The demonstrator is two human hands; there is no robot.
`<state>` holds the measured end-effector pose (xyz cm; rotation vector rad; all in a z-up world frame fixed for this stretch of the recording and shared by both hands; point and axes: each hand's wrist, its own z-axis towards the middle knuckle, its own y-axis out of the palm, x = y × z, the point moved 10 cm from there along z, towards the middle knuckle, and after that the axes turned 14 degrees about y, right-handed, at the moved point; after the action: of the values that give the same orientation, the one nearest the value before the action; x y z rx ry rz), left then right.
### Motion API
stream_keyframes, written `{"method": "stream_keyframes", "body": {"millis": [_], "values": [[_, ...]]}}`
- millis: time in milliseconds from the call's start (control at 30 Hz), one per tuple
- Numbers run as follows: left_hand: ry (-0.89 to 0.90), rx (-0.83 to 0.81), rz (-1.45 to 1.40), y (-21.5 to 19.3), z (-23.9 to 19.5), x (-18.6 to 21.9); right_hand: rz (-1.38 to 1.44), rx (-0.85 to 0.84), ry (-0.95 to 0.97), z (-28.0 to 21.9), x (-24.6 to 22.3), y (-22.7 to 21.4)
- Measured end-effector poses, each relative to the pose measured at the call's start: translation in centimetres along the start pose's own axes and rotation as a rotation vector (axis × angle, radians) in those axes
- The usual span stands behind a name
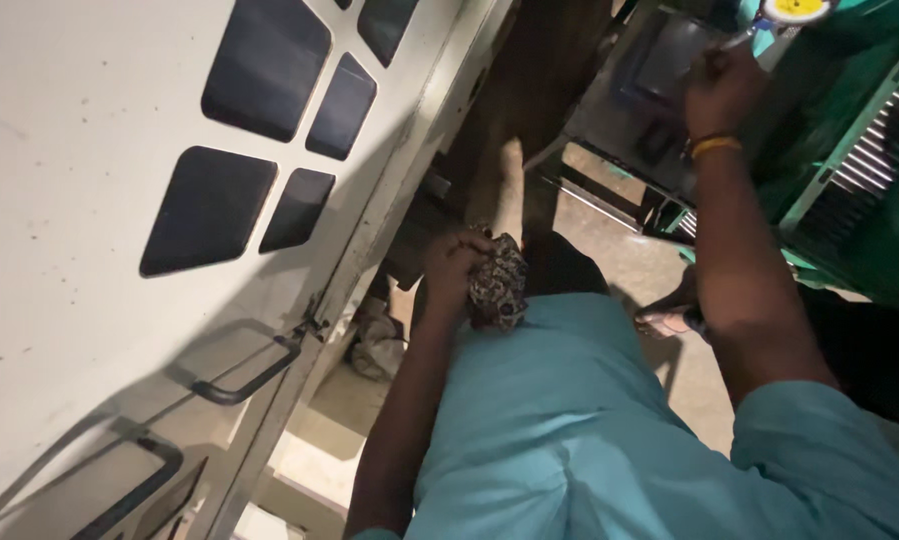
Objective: The person wipes the exterior door and handle of a large industrial machine with a cloth, then opens the door to wipe the interior surfaces. The person closes the door and continues wiping the exterior.
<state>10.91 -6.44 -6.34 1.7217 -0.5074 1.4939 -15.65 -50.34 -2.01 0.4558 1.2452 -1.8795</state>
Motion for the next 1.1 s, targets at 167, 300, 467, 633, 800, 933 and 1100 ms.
{"method": "stream_keyframes", "body": {"millis": [167, 300, 467, 633, 800, 933, 1100], "values": [[0.011, -0.036, -0.119, 1.9, -0.5, 2.1, 0.037, -0.036, -0.037, 0.1, -0.5, 0.0], [-0.164, 0.050, -0.163, 2.1, -1.3, 1.2, 0.287, -0.111, 0.021, 0.3, -0.2, 0.3], [-0.068, 0.017, -0.117, 2.8, -0.9, 3.7, 0.057, -0.028, -0.033, 0.5, -0.1, 0.0], [-0.085, 0.025, -0.089, 3.2, -0.9, 5.0, 0.090, -0.008, -0.029, 0.6, 0.2, 0.2], [-0.079, 0.012, -0.125, 3.6, -0.7, 6.0, 0.209, -0.062, 0.037, 0.3, 0.4, 0.4], [-0.027, -0.006, -0.093, 4.0, 0.0, 6.3, 0.129, -0.030, -0.032, 1.0, -0.3, 0.5], [-0.093, -0.004, -0.245, 4.7, -0.3, 5.3, -0.106, 0.208, -0.093, 2.2, -0.7, -0.6]]}}
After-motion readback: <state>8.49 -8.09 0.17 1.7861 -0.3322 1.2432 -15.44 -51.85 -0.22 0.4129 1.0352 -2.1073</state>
